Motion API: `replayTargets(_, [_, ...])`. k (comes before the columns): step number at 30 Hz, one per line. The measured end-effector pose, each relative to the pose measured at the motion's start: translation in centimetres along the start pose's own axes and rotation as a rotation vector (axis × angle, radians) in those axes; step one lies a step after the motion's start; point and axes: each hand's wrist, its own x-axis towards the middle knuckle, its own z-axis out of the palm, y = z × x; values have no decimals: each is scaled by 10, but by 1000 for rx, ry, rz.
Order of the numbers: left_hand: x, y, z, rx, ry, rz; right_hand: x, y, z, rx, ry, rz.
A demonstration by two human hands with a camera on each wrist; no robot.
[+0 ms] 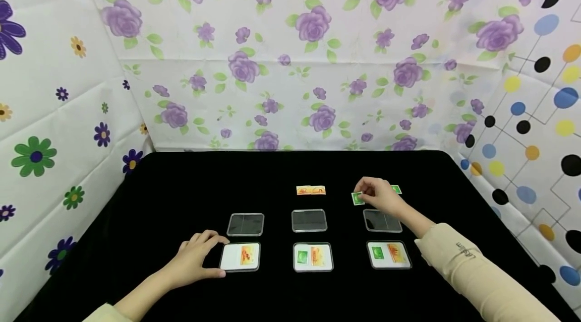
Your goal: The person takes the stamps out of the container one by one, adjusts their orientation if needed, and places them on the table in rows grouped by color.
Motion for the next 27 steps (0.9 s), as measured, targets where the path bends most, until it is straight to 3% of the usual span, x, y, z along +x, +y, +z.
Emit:
replayTargets(7, [-1, 0, 0, 4, 4, -1, 2, 15, -18, 10, -1, 29])
replayTargets(16, [1, 0, -1, 21, 21, 4, 9, 35, -37, -106, 57, 186])
replayTargets(27, [1, -1, 2, 22, 21, 8, 11, 52, -35, -181, 69, 246])
